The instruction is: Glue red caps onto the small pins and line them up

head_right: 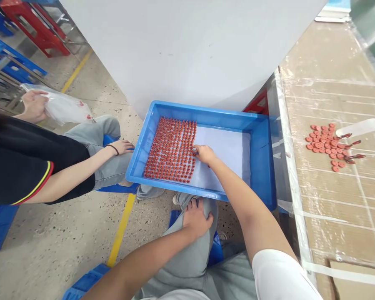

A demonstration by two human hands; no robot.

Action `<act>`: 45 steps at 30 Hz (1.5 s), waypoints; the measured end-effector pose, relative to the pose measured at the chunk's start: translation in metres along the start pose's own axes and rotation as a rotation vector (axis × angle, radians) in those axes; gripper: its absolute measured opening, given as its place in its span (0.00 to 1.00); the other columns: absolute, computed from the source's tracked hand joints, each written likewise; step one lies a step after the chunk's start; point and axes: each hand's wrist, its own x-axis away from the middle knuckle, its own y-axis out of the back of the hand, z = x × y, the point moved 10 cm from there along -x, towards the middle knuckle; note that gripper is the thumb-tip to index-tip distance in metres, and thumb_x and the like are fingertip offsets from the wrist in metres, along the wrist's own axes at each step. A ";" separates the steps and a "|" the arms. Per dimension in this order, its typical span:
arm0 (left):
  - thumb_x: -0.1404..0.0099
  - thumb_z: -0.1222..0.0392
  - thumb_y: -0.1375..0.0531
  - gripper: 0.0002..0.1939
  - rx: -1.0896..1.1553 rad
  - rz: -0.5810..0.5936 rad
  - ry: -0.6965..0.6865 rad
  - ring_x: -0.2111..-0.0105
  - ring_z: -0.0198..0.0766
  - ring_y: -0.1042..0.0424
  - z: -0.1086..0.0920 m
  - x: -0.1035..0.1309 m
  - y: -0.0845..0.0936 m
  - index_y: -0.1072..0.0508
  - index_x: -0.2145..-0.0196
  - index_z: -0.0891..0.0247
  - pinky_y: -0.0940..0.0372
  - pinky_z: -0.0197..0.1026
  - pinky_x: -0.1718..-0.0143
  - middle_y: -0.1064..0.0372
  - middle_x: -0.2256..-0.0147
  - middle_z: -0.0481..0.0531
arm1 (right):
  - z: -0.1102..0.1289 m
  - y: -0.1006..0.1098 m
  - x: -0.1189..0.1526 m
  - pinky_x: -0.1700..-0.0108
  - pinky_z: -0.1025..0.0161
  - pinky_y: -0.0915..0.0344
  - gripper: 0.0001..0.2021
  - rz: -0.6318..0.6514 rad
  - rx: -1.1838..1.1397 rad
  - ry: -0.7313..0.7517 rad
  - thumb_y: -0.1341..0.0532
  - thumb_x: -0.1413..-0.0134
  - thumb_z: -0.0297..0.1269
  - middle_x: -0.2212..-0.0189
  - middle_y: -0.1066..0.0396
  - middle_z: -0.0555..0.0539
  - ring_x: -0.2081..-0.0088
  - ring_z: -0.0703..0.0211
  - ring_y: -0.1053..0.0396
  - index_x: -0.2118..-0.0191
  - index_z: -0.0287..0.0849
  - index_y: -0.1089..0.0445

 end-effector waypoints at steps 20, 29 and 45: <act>0.39 0.44 0.45 0.34 0.006 -0.041 -0.016 0.51 0.55 0.37 -0.004 0.003 0.001 0.40 0.40 0.64 0.43 0.54 0.50 0.38 0.50 0.64 | -0.061 -0.001 0.054 0.62 0.67 0.35 0.08 0.073 0.050 -0.122 0.35 0.51 0.34 0.68 0.22 0.48 0.66 0.59 0.26 0.62 0.43 0.22; 0.39 0.43 0.46 0.35 0.016 -0.033 -0.011 0.50 0.55 0.37 -0.004 0.002 0.001 0.41 0.39 0.64 0.44 0.54 0.49 0.38 0.49 0.64 | -0.054 0.005 0.039 0.54 0.66 0.34 0.18 -0.059 -0.026 -0.143 0.35 0.52 0.32 0.59 0.22 0.46 0.59 0.57 0.25 0.52 0.42 0.25; 0.40 0.43 0.45 0.36 0.004 -0.029 -0.015 0.49 0.56 0.38 -0.003 0.001 0.000 0.41 0.39 0.64 0.43 0.54 0.49 0.38 0.48 0.65 | -0.052 0.001 0.016 0.53 0.63 0.32 0.18 -0.141 -0.099 -0.247 0.38 0.46 0.37 0.57 0.22 0.49 0.55 0.56 0.25 0.48 0.48 0.28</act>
